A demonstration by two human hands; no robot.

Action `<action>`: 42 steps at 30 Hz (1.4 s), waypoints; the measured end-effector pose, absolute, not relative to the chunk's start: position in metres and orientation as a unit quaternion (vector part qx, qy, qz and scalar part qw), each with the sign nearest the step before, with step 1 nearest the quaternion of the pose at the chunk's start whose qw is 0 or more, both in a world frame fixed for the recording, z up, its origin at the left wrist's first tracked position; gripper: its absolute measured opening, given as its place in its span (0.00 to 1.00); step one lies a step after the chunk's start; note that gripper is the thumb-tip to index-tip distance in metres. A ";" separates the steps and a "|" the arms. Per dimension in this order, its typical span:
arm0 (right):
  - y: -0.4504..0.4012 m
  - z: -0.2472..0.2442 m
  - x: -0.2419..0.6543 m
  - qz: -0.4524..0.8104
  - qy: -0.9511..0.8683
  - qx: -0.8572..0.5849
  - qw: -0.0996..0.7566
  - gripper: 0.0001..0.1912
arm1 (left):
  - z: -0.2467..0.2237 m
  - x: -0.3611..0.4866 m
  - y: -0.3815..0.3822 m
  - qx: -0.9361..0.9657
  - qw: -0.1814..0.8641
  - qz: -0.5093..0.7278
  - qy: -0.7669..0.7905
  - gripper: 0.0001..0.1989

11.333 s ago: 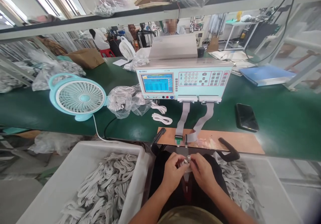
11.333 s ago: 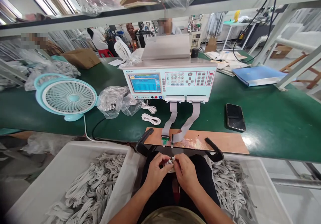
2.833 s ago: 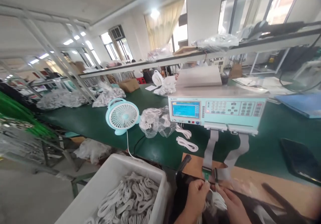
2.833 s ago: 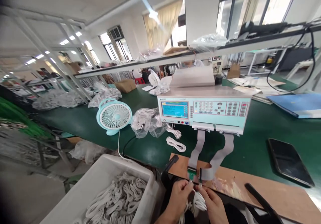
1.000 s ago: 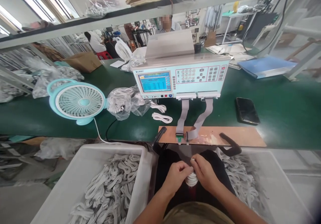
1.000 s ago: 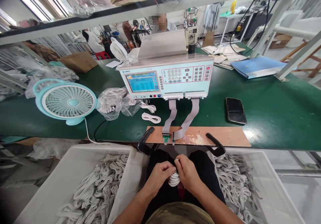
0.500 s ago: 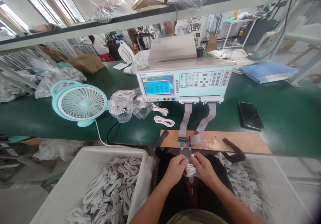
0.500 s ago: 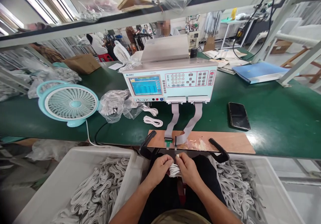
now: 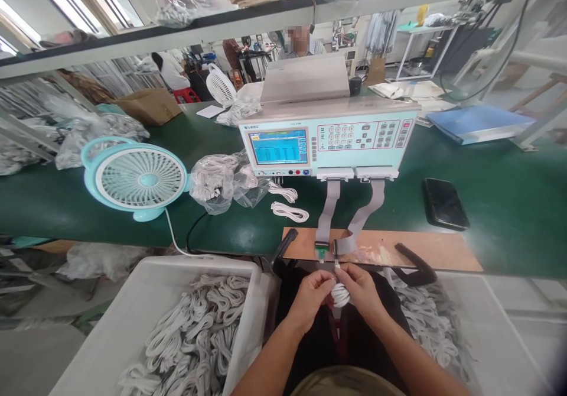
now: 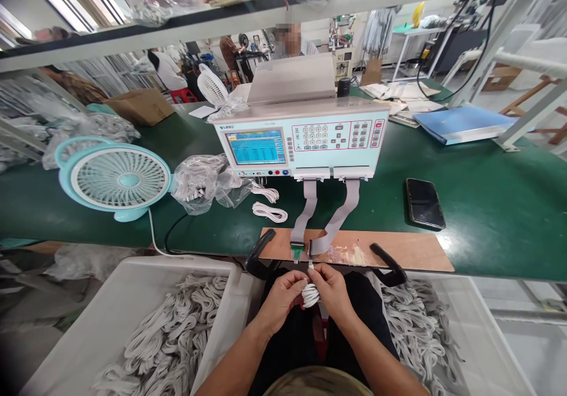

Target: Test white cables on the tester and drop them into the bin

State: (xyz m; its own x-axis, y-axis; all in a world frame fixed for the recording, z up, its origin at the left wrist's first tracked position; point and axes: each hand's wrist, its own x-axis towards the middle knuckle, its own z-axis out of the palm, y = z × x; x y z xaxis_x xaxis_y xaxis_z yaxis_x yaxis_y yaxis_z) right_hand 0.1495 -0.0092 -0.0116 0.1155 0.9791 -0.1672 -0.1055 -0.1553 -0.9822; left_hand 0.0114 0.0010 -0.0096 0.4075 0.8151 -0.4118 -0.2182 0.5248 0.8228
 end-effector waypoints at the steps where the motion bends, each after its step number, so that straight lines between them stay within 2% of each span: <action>1: -0.009 -0.012 0.149 0.538 -0.393 -0.542 0.512 0.20 | -0.009 0.010 0.001 0.350 0.762 0.339 0.426 0.17; 8: -0.009 -0.009 0.140 0.593 -0.287 -0.534 0.529 0.21 | -0.001 0.003 0.009 0.389 0.708 0.348 0.476 0.15; 11: -0.006 -0.007 0.136 0.601 -0.239 -0.532 0.546 0.21 | -0.002 0.002 0.010 0.444 0.676 0.315 0.496 0.11; 15: -0.005 -0.008 0.135 0.615 -0.212 -0.516 0.557 0.21 | -0.003 0.000 0.008 0.567 0.620 0.264 0.474 0.18; 23: -0.006 -0.008 0.146 0.593 -0.320 -0.530 0.515 0.21 | -0.013 0.003 0.009 0.606 0.486 0.385 0.498 0.16; 30: -0.004 -0.017 0.149 0.589 -0.347 -0.527 0.504 0.20 | -0.012 0.010 0.012 0.587 0.472 0.415 0.510 0.18; 38: -0.005 -0.016 0.150 0.586 -0.339 -0.531 0.509 0.18 | -0.014 0.019 0.011 0.486 0.526 0.446 0.537 0.21; 42: -0.005 -0.012 0.148 0.596 -0.332 -0.537 0.496 0.19 | -0.015 0.022 0.011 0.467 0.521 0.444 0.560 0.20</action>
State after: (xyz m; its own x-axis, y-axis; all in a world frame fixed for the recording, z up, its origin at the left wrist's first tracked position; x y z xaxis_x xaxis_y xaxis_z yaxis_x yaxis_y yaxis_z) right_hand 0.1482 -0.0053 -0.0118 0.0701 0.9480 -0.3105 -0.2345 -0.2869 -0.9288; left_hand 0.0224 0.0109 -0.0146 -0.0218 0.9854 -0.1688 0.0608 0.1698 0.9836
